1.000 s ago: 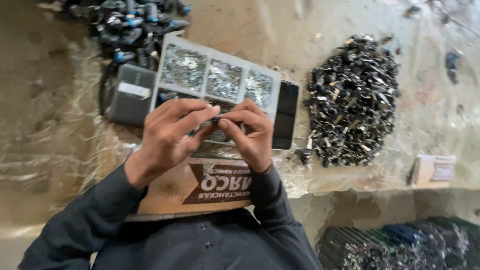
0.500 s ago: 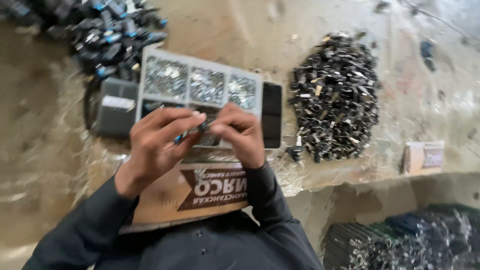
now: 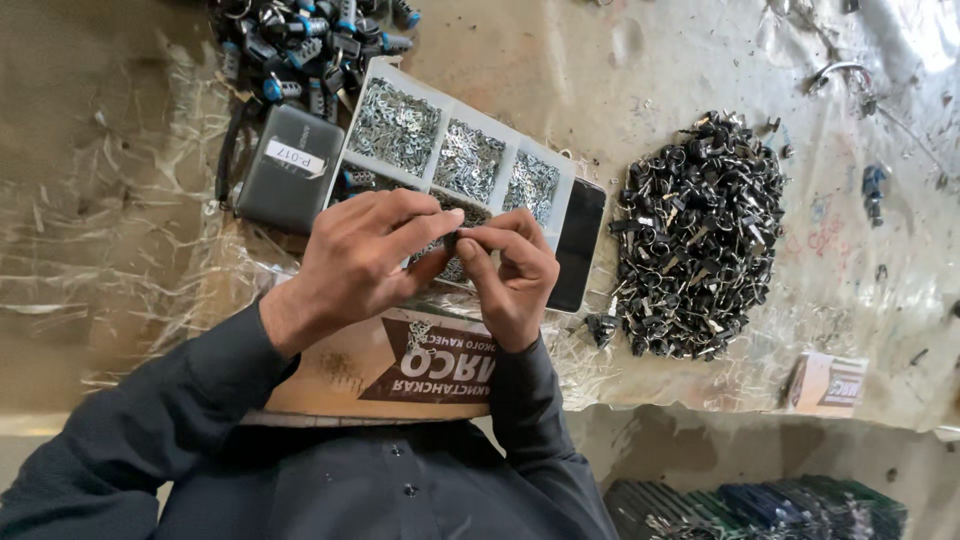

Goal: The person sits at a workbench assembling small metal connector components by hand. They pick small metal and blue plastic parts from a compartment tray, press and twist the parts together in their hands, and place finished assemblies onto a large pile on the table, repeating the cycle.

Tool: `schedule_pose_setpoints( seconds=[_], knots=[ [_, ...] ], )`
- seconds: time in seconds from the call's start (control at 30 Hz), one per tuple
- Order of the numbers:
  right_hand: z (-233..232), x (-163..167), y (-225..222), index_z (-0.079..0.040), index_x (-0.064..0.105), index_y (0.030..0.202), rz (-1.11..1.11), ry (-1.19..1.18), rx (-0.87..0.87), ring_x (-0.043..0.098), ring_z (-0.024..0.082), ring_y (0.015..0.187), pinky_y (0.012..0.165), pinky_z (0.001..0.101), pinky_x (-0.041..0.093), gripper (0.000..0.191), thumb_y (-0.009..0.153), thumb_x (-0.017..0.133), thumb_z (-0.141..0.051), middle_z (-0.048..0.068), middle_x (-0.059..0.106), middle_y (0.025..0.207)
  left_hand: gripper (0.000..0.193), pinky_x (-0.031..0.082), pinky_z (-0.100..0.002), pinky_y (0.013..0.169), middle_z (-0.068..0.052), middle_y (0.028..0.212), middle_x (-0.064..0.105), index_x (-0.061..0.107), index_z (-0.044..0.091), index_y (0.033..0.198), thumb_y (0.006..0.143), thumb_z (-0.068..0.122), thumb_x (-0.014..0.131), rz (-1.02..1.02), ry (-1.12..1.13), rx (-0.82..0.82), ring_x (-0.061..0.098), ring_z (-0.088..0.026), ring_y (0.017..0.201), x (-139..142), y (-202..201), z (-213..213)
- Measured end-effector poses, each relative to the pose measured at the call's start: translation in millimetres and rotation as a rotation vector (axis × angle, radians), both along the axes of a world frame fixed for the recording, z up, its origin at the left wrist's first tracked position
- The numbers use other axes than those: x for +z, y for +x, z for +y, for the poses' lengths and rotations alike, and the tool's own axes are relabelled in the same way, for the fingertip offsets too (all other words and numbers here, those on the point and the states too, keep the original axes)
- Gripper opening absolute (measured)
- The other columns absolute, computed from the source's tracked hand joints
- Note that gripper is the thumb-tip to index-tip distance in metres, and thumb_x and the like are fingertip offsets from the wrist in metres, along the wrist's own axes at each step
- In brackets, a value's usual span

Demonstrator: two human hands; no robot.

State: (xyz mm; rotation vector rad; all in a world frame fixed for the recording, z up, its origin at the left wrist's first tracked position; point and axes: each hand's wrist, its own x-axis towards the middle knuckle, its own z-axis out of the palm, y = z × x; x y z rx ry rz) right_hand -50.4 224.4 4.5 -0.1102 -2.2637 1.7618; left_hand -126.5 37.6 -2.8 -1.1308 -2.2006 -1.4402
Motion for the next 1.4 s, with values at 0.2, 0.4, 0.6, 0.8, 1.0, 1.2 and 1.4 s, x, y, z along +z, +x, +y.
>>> schedule_pose_setpoints(
  seconds=[0.2, 0.4, 0.6, 0.8, 1.0, 1.2, 1.4],
  knots=[
    [2, -4, 1, 0.005, 0.074, 0.101, -0.043, -0.046, -0.013, 0.056, 0.008, 0.082, 0.071, 0.0225, 0.043, 0.006, 0.096, 0.073, 0.003, 0.004, 0.062, 0.097, 0.040, 0.057, -0.037, 0.082, -0.007, 0.111, 0.066, 0.069, 0.006, 0.124, 0.086, 0.008, 0.081, 0.042, -0.013, -0.030, 0.070, -0.025, 0.096, -4, 0, 0],
    [4, -13, 0, 0.002, 0.076, 0.093, -0.041, 0.186, -0.104, 0.050, 0.005, 0.074, 0.063, 0.0214, 0.037, 0.010, 0.085, 0.082, 0.005, 0.001, 0.062, 0.088, 0.040, 0.057, -0.037, 0.082, -0.007, 0.113, 0.066, 0.069, 0.005, 0.126, 0.088, 0.010, 0.081, 0.095, -0.022, -0.036, 0.070, -0.024, 0.095, -3, -1, -1],
    [13, -4, -10, -0.004, 0.075, 0.100, -0.013, 0.230, -0.281, 0.046, 0.008, 0.069, 0.059, 0.0239, 0.036, 0.024, 0.080, 0.086, 0.000, 0.001, 0.055, 0.090, 0.036, 0.057, -0.036, 0.082, -0.009, 0.112, 0.069, 0.071, 0.006, 0.122, 0.090, 0.017, 0.082, -0.032, 0.063, -0.011, 0.070, -0.026, 0.095, 3, -2, -3],
    [-8, 10, -19, -0.008, 0.076, 0.099, 0.088, 0.875, -0.116, 0.062, 0.022, 0.084, 0.074, 0.0349, 0.051, 0.014, 0.085, 0.081, -0.008, 0.005, 0.063, 0.088, 0.036, 0.057, -0.037, 0.084, -0.007, 0.111, 0.071, 0.072, 0.009, 0.120, 0.087, 0.019, 0.083, -0.039, 0.062, 0.024, 0.071, -0.026, 0.097, 5, -5, -1],
    [-12, 20, -24, 0.001, 0.071, 0.086, -0.063, 0.962, 0.055, 0.060, 0.029, 0.086, 0.075, 0.0373, 0.049, 0.018, 0.070, 0.079, -0.002, 0.012, 0.063, 0.086, 0.038, 0.056, -0.037, 0.083, -0.007, 0.113, 0.071, 0.073, 0.009, 0.121, 0.085, 0.018, 0.082, -0.051, 0.046, 0.034, 0.070, -0.026, 0.096, 2, -3, -1],
    [-15, 17, -19, -0.005, 0.078, 0.101, 0.076, 0.644, -0.234, 0.063, 0.016, 0.068, 0.063, 0.0285, 0.050, 0.014, 0.087, 0.081, -0.005, 0.006, 0.067, 0.086, 0.036, 0.056, -0.037, 0.085, -0.006, 0.114, 0.070, 0.072, 0.009, 0.120, 0.087, 0.018, 0.083, -0.049, 0.071, 0.040, 0.070, -0.026, 0.098, 0, -4, -2],
    [-9, 12, -19, -0.007, 0.076, 0.104, 0.110, 0.657, -0.078, 0.070, 0.013, 0.080, 0.071, 0.0245, 0.058, 0.014, 0.091, 0.076, -0.003, 0.005, 0.073, 0.097, 0.038, 0.055, -0.038, 0.086, -0.007, 0.114, 0.070, 0.071, 0.008, 0.121, 0.087, 0.018, 0.082, -0.027, 0.071, 0.021, 0.070, -0.027, 0.101, 1, -4, -3]
  ],
)
